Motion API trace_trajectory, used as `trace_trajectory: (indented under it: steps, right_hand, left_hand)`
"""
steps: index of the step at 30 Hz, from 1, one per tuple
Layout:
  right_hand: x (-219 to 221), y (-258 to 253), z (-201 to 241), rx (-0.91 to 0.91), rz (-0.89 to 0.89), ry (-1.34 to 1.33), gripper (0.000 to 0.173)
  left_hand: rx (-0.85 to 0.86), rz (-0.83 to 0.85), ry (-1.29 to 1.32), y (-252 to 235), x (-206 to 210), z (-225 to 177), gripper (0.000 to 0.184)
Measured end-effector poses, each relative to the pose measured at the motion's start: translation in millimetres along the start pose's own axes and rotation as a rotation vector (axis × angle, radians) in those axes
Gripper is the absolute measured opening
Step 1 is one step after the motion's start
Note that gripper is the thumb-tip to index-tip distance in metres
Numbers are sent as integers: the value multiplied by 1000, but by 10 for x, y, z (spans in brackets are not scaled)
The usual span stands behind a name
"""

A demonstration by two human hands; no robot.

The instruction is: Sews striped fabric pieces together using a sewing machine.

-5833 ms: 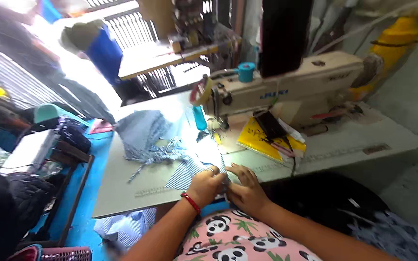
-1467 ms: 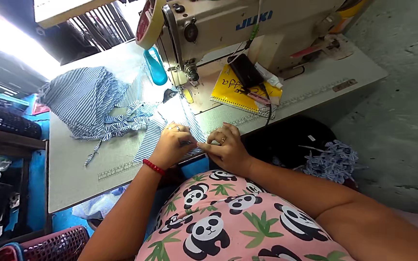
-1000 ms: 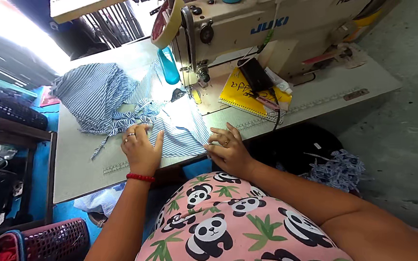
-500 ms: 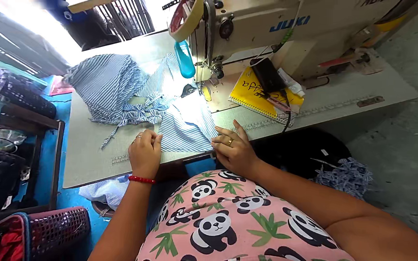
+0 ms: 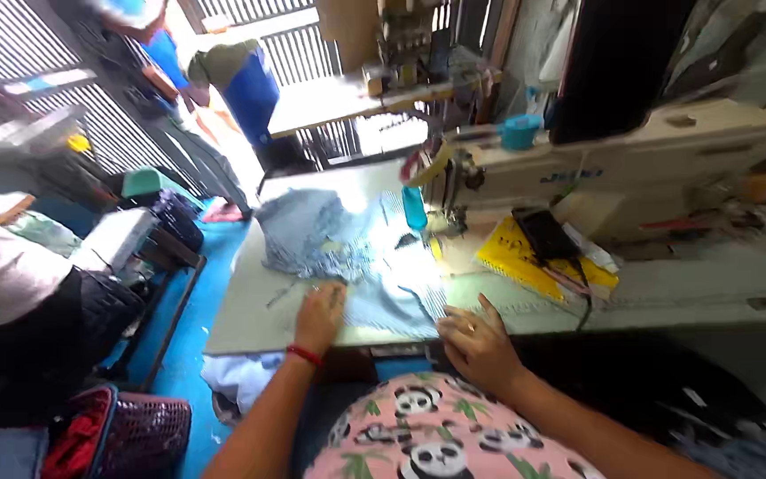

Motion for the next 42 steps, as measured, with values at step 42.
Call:
trace_trajectory:
  steps: [42]
  right_hand:
    - [-11,72,12,-10,50,37,21]
  left_hand:
    - [1025,87,184,69,630,-782,25]
Point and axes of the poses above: each hand's wrist, its own y-axis away from the middle knuckle, its own x-axis out of the palm, z = x × y, the point moved 2 cm from there along -y, towards the middle knuckle, and after that the axes turned 7 degrees about -z, right-handed, at the moved point
